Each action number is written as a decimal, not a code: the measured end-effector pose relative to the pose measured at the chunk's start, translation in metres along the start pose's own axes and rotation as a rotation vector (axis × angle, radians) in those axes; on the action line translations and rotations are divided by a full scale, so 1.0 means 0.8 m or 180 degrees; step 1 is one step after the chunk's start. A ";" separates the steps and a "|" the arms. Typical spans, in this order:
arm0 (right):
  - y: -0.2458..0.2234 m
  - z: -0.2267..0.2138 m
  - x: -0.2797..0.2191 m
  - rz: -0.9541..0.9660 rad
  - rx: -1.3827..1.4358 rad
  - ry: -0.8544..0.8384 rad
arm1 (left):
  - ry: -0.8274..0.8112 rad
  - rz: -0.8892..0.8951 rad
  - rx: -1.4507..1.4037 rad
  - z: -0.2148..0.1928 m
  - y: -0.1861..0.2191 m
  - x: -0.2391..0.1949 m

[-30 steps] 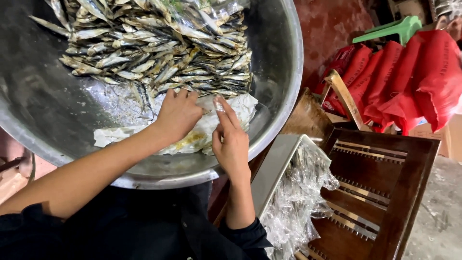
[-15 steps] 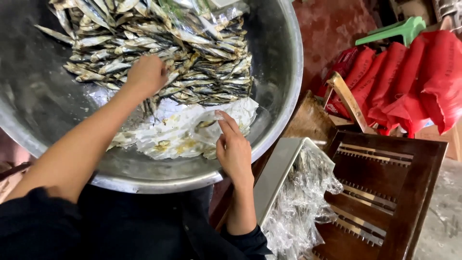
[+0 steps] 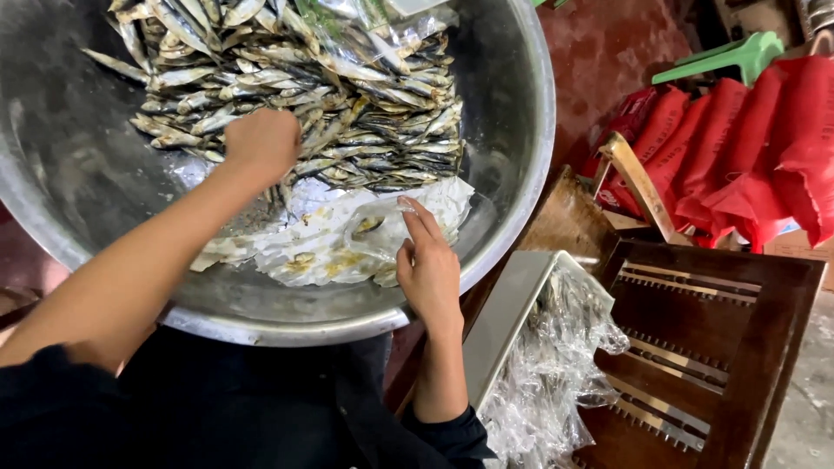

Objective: The person sorts through a large basin of small dried fish, selecting them and placing them into small plastic bags.

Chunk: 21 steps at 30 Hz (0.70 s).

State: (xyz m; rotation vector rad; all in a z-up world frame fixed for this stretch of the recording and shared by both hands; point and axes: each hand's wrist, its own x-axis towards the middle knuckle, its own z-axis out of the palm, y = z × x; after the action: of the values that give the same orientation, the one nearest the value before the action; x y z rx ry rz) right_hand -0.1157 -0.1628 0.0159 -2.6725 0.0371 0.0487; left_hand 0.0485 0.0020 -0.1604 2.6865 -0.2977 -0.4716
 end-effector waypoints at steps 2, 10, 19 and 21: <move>0.001 0.001 0.002 0.0008 -0.0007 -0.0002 | -0.0029 0.0126 -0.0322 -0.071 0.019 -0.048; 0.021 0.010 0.007 -0.0129 -0.0017 -0.0098 | -0.0143 0.1349 -0.0654 -0.190 0.070 -0.167; -0.014 0.001 0.004 -0.0078 -0.0026 0.0047 | 0.1744 0.2190 0.0521 -0.068 0.100 -0.150; -0.013 0.002 0.002 -0.0071 0.0002 0.0043 | 0.1990 0.2404 0.0651 -0.070 0.106 -0.150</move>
State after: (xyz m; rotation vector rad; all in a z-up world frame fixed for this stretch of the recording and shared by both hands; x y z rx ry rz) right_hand -0.1141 -0.1525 0.0189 -2.6722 0.0117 0.0237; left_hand -0.0532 -0.0224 -0.0430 2.4785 -1.1298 0.6296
